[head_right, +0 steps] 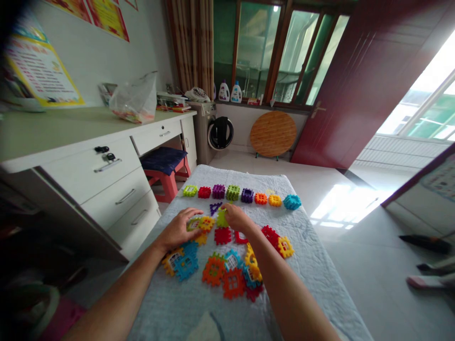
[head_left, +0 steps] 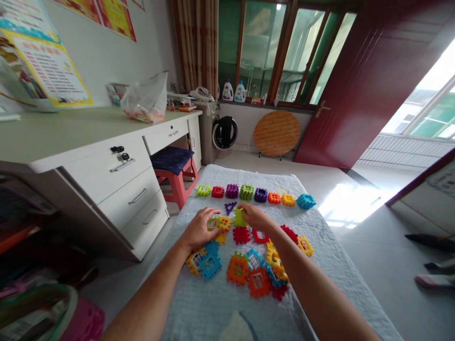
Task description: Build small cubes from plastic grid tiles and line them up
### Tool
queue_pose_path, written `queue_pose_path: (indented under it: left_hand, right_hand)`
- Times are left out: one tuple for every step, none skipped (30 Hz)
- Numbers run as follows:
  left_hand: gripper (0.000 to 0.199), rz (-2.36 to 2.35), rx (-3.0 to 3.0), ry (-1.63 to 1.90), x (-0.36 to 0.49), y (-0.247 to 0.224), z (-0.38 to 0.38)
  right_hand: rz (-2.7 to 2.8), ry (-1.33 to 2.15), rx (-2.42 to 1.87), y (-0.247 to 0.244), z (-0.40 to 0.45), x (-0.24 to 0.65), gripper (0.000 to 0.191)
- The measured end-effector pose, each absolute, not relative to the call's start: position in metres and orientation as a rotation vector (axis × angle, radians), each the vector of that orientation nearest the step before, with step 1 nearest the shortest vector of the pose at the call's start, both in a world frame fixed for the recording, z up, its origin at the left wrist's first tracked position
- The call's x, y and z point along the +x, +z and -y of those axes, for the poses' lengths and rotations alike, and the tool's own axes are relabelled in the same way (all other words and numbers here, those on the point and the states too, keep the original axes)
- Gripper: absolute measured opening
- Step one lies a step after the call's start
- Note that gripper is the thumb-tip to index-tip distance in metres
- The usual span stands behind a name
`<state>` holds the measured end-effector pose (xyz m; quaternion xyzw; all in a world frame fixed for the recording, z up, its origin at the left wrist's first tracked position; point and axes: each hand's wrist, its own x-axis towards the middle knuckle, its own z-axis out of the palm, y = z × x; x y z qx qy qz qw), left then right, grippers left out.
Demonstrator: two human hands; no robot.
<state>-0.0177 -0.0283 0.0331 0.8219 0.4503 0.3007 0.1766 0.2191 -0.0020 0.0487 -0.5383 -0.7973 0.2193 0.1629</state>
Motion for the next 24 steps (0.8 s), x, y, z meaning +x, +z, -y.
queue_pose_path:
  left_hand:
    - [0.045, -1.277, 2.327, 0.864, -0.018, 0.033, 0.028]
    - [0.045, -1.279, 2.328, 0.874, -0.018, 0.033, 0.028]
    - [0.044, -1.279, 2.329, 0.880, -0.018, 0.033, 0.028]
    - [0.044, -1.279, 2.330, 0.885, -0.018, 0.033, 0.028]
    - [0.043, -1.278, 2.333, 0.890, -0.018, 0.033, 0.028]
    - [0.043, -1.275, 2.336, 0.894, -0.018, 0.033, 0.028]
    - [0.042, -1.274, 2.340, 0.905, -0.017, 0.033, 0.028]
    - [0.040, -1.272, 2.345, 0.917, -0.017, 0.033, 0.028]
    - [0.039, -1.270, 2.350, 0.931, -0.017, 0.033, 0.028]
    - [0.038, -1.268, 2.357, 0.942, -0.016, 0.033, 0.028]
    - [0.038, -1.266, 2.365, 0.951, -0.016, 0.034, 0.029]
    - [0.038, -1.263, 2.376, 0.959, -0.015, 0.034, 0.029]
    - [0.038, -1.259, 2.390, 0.966, -0.014, 0.035, 0.030]
    - [0.040, -1.256, 2.409, 0.974, -0.013, 0.035, 0.031]
    - [0.042, -1.252, 2.432, 0.987, -0.012, 0.036, 0.032]
    - [0.046, -1.245, 2.463, 1.000, -0.011, 0.037, 0.033]
    - [0.051, -1.235, 2.498, 1.012, -0.010, 0.038, 0.034]
    - [0.056, -1.223, 2.535, 1.019, -0.009, 0.039, 0.035]
    - [0.061, -1.208, 2.573, 1.019, -0.007, 0.040, 0.035]
    - [0.066, -1.191, 2.609, 1.011, -0.006, 0.041, 0.036]
    - [0.069, -1.175, 2.640, 0.997, -0.005, 0.042, 0.037]
    - [0.071, -1.162, 2.664, 0.979, -0.004, 0.042, 0.037]
    - [0.069, -1.149, 2.682, 0.957, -0.002, 0.043, 0.038]
    - [0.066, -1.134, 2.694, 0.931, -0.002, 0.044, 0.038]
  right_hand:
    - [2.247, 0.628, -1.523, 0.050, 0.003, 0.219, 0.040]
    - [2.215, 0.627, -1.513, 0.051, 0.003, 0.219, 0.040]
    - [2.182, 0.619, -1.505, 0.053, 0.004, 0.218, 0.040]
    - [2.155, 0.601, -1.496, 0.055, 0.005, 0.218, 0.039]
    - [2.141, 0.575, -1.486, 0.056, 0.007, 0.217, 0.037]
    - [2.146, 0.545, -1.475, 0.056, 0.008, 0.216, 0.035]
    - [2.171, 0.516, -1.465, 0.055, 0.009, 0.216, 0.034]
    - [2.205, 0.492, -1.457, 0.054, 0.010, 0.215, 0.033]
    - [2.240, 0.477, -1.451, 0.053, 0.011, 0.214, 0.034]
    - [2.265, 0.472, -1.449, 0.051, 0.012, 0.214, 0.035]
    - [2.276, 0.477, -1.450, 0.049, 0.012, 0.213, 0.037]
    - [2.270, 0.487, -1.452, 0.048, 0.013, 0.213, 0.038]
    - [2.252, 0.499, -1.453, 0.048, 0.014, 0.213, 0.039]
    - [2.230, 0.520, -1.449, 0.049, 0.015, 0.213, 0.038]
    - [2.202, 0.552, -1.437, 0.050, 0.015, 0.213, 0.037]
    - [2.172, 0.602, -1.415, 0.052, 0.016, 0.212, 0.037]
    - [2.141, 0.668, -1.383, 0.055, 0.016, 0.211, 0.038]
    - [2.111, 0.748, -1.346, 0.057, 0.017, 0.209, 0.041]
    - [2.085, 0.834, -1.306, 0.059, 0.017, 0.207, 0.044]
    - [2.062, 0.913, -1.271, 0.061, 0.018, 0.204, 0.047]
    - [2.049, 0.978, -1.247, 0.062, 0.018, 0.201, 0.050]
    - [2.043, 1.028, -1.235, 0.062, 0.019, 0.198, 0.053]
    - [2.038, 1.061, -1.235, 0.062, 0.019, 0.196, 0.056]
    - [2.034, 1.082, -1.241, 0.062, 0.019, 0.193, 0.059]
